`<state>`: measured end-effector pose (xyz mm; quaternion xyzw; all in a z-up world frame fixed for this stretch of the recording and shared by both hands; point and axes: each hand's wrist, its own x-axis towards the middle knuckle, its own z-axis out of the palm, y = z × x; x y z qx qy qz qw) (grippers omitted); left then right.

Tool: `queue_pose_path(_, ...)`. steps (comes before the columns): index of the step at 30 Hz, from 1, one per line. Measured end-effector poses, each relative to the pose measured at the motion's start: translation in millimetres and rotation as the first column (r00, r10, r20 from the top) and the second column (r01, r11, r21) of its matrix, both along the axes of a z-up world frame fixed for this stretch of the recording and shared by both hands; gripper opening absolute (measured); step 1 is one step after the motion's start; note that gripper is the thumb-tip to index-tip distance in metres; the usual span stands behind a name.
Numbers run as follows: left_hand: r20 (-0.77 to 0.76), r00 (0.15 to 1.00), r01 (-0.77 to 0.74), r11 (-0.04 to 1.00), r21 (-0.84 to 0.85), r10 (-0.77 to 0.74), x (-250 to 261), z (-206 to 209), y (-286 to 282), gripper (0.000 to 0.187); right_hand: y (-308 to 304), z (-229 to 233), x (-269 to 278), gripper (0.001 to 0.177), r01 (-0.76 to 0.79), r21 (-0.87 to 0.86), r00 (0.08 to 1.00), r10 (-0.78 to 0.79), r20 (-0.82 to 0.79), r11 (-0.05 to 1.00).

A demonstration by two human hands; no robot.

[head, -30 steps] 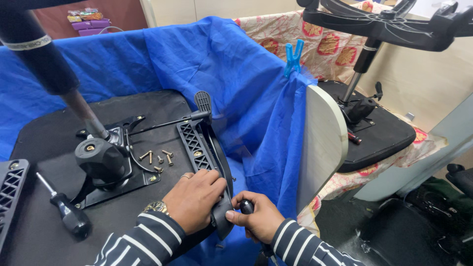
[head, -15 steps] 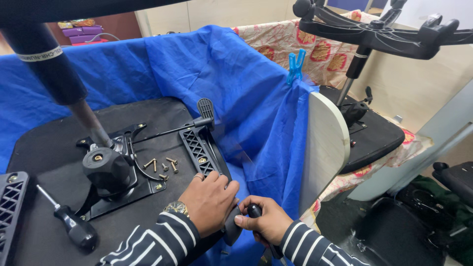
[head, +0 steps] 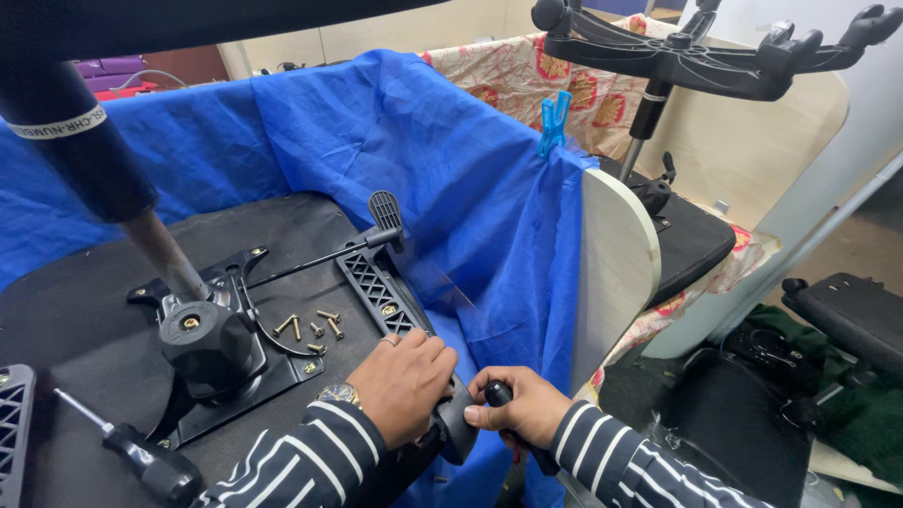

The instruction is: The person uses a screwdriver to tighten screws into a black plastic chair base, securing a side rail and stabilizing the central column. The person repeatedly aligns and fastens screws at multiple points on the base while holding the frame steady.

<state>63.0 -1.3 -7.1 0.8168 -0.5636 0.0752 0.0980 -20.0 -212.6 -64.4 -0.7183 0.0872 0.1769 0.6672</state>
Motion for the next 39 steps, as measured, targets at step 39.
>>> queue_pose_path(39, 0.197, 0.974, -0.103, 0.993, -0.059, 0.113, 7.1, -17.6, -34.8, 0.019, -20.3, -10.9, 32.9, 0.029, -0.229, 0.020, 0.972, 0.228, 0.050, 0.973)
